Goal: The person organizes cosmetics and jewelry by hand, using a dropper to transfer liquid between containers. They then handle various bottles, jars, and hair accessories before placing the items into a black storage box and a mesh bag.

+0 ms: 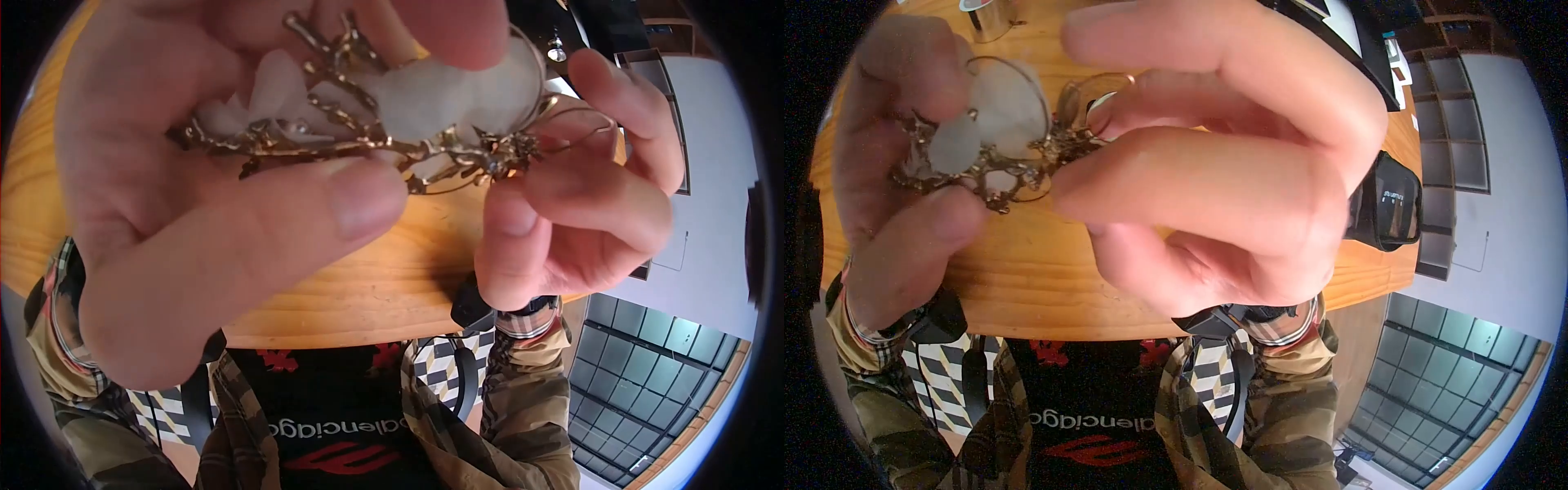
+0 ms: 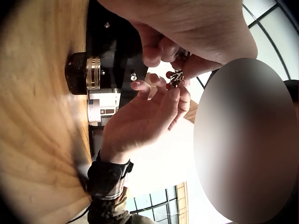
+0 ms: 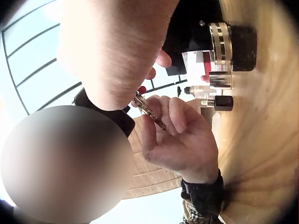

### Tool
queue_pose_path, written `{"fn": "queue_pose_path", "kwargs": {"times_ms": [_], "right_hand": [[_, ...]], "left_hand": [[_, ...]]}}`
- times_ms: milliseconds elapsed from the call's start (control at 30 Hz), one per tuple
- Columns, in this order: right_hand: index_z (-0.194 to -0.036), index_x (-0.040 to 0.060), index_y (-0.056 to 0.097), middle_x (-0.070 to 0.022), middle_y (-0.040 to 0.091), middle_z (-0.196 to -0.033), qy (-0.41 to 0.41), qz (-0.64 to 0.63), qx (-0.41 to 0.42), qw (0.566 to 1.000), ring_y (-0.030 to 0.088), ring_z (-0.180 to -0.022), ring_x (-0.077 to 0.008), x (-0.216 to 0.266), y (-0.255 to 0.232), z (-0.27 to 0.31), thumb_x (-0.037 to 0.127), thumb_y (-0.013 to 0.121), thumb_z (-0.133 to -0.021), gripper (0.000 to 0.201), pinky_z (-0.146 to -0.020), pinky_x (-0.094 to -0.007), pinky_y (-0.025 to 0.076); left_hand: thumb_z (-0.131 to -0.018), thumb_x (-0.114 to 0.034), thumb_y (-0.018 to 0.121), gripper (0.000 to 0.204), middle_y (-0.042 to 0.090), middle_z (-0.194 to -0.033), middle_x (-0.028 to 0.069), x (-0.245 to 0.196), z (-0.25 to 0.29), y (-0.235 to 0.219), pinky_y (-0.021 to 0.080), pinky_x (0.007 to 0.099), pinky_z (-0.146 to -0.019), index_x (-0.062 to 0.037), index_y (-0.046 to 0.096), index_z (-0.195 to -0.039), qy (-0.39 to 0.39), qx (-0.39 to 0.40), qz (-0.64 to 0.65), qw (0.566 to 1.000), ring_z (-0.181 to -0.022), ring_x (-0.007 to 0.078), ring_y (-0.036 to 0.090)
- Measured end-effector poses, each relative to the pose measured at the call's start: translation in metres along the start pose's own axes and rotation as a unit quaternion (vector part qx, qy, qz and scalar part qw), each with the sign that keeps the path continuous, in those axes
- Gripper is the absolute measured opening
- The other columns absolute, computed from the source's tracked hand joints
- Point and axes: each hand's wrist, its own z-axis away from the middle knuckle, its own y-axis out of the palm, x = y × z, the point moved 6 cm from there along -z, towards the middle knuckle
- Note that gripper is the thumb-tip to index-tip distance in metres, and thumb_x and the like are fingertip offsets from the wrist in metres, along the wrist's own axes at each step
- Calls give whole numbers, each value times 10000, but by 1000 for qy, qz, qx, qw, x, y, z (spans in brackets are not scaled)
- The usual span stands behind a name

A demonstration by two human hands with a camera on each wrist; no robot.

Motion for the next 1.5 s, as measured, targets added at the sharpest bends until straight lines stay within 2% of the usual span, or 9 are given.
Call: {"fn": "queue_pose_path", "kwargs": {"times_ms": [133, 200, 233, 667, 733, 1033, 1100, 1200, 1500], "right_hand": [[-1177, 16, 511, -327, 509, -1347, -16, 39, -46, 998, 674, -1014, -286, 1, -3, 7, 162, 710, -939, 343, -858, -365, 611], [-1289, 41, 451, -302, 553, -1299, 38, -79, -85, 992, 671, -1009, -279, -2, 5, 8, 231, 687, -978, 434, -838, -355, 595], [-1374, 59, 396, -281, 590, -1255, 156, -39, -111, 981, 670, -990, -257, 5, 7, 6, 246, 675, -996, 505, -848, -353, 569], [-1400, 50, 371, -258, 588, -1289, 147, -82, -120, 978, 644, -1066, -263, 6, 7, 8, 208, 717, -950, 590, -907, -375, 552], [-1404, 48, 367, -255, 587, -1294, 145, -90, -123, 978, 640, -1079, -264, 9, 7, 9, 202, 725, -943, 604, -917, -379, 549], [-1424, 41, 348, -238, 586, -1319, 139, -123, -132, 974, 620, -1136, -269, 12, 0, 15, 174, 757, -908, 671, -961, -396, 536], [-1428, 39, 343, -234, 585, -1325, 139, -131, -133, 973, 616, -1148, -270, 8, 1, 15, 167, 764, -900, 687, -971, -400, 533], [-1435, 37, 337, -228, 585, -1333, 136, -140, -136, 971, 609, -1167, -271, 8, -3, 15, 158, 774, -889, 709, -986, -405, 528], [-1454, 30, 318, -212, 583, -1359, 127, -176, -141, 966, 590, -1224, -276, 13, 8, 13, 129, 806, -855, 779, -1031, -422, 515]], "left_hand": [[-760, -119, 748, 489, 597, -1071, 95, 2, 5, -8, 451, 278, -856, -50, 449, -1140, 15, 10, 11, 1000, -981, 142, 579], [-761, -119, 748, 489, 599, -1070, 97, 3, 0, 1, 452, 278, -855, -50, 449, -1141, 23, 14, 15, 1000, -980, 142, 581], [-761, -119, 748, 489, 600, -1070, 98, 2, -1, 0, 452, 278, -854, -49, 448, -1142, 28, 16, 16, 999, -980, 143, 582], [-765, -120, 747, 493, 617, -1066, 110, 14, -38, 27, 458, 278, -845, -46, 446, -1149, 77, 44, 45, 995, -975, 149, 595], [-766, -120, 747, 494, 619, -1065, 112, 4, -6, -1, 459, 278, -843, -45, 445, -1150, 85, 48, 48, 994, -975, 150, 597], [-770, -124, 753, 512, 632, -1058, 131, 1, -11, 17, 463, 265, -828, -38, 438, -1164, 111, 96, 58, 988, -955, 154, 610], [-760, -118, 757, 522, 625, -1045, 118, 4, -3, 17, 455, 262, -818, -39, 433, -1161, 33, -115, 54, 991, -934, 150, 600], [-766, -123, 747, 516, 614, -1058, 113, -6, -5, 0, 453, 277, -821, -25, 438, -1167, 36, 24, -95, 995, -948, 155, 588], [-768, -129, 742, 510, 610, -1066, 115, -16, 3, -14, 452, 283, -824, -19, 445, -1168, 47, 24, -152, 987, -960, 156, 585]]}}
